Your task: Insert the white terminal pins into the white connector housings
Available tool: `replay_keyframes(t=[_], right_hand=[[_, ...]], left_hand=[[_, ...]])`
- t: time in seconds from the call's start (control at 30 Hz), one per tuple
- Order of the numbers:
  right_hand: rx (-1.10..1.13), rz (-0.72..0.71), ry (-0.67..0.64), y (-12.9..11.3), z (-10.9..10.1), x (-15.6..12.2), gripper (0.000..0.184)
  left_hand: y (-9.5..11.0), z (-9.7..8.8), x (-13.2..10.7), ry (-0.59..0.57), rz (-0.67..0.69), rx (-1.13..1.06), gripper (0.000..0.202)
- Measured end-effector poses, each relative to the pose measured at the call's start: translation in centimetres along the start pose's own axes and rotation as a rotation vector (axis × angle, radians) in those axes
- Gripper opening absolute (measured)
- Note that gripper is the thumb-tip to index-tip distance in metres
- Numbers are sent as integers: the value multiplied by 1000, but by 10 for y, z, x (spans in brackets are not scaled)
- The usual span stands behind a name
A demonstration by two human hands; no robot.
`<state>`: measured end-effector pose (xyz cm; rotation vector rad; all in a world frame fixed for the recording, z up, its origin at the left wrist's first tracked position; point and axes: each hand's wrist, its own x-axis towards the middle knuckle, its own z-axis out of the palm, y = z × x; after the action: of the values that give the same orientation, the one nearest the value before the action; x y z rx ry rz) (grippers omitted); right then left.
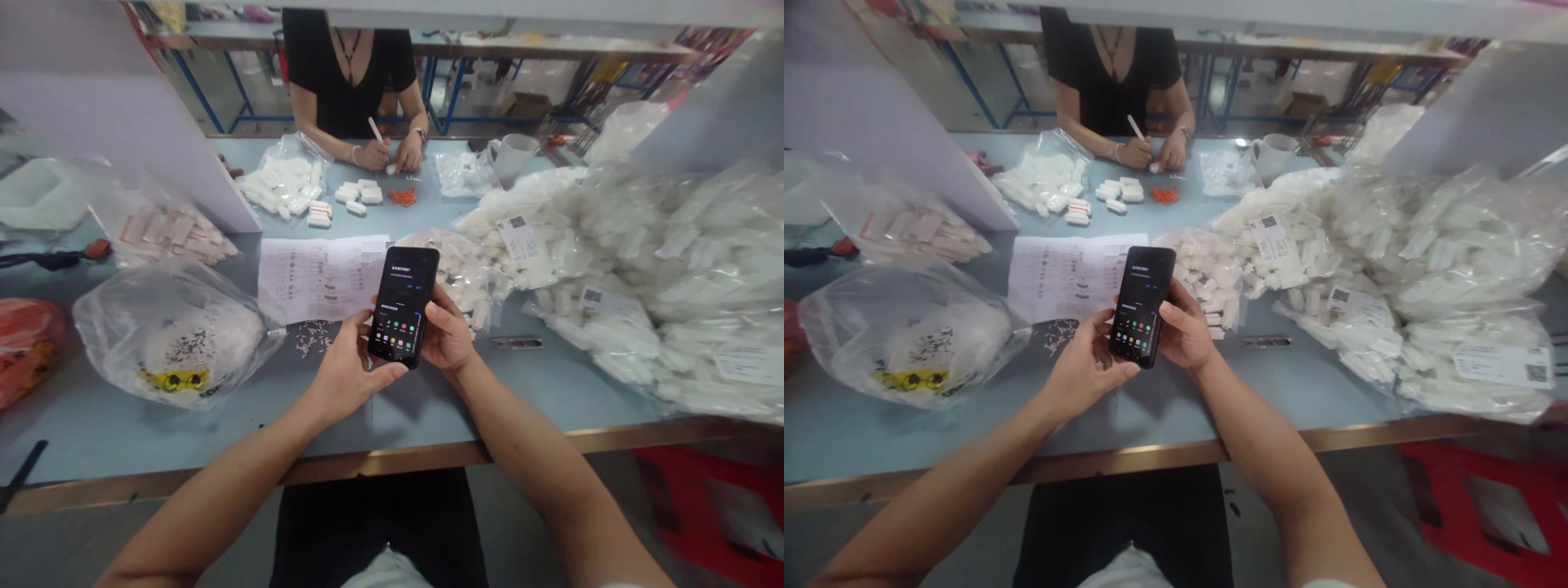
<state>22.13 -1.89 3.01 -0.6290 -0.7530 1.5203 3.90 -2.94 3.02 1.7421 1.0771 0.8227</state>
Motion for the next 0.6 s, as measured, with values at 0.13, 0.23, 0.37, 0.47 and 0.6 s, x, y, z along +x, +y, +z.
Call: replay_keyframes(t=[0.13,0.23,0.37,0.47,0.6], right_hand=[[-10,11,3,4,-4,0,60],[-17,0,0,9,-8,1,55],[12,19,24,13,-9,2,49],[44,16,2,13,-6,3,46],[57,12,-26,12,-2,3,45]], left_hand=[[4,5,-2,8,-6,-65,94],[3,7,-4,49,27,-2,105],[0,5,-3,161,47,262,112],[-1,4,-3,207,55,400,113],[-2,5,-3,206,44,531,121]])
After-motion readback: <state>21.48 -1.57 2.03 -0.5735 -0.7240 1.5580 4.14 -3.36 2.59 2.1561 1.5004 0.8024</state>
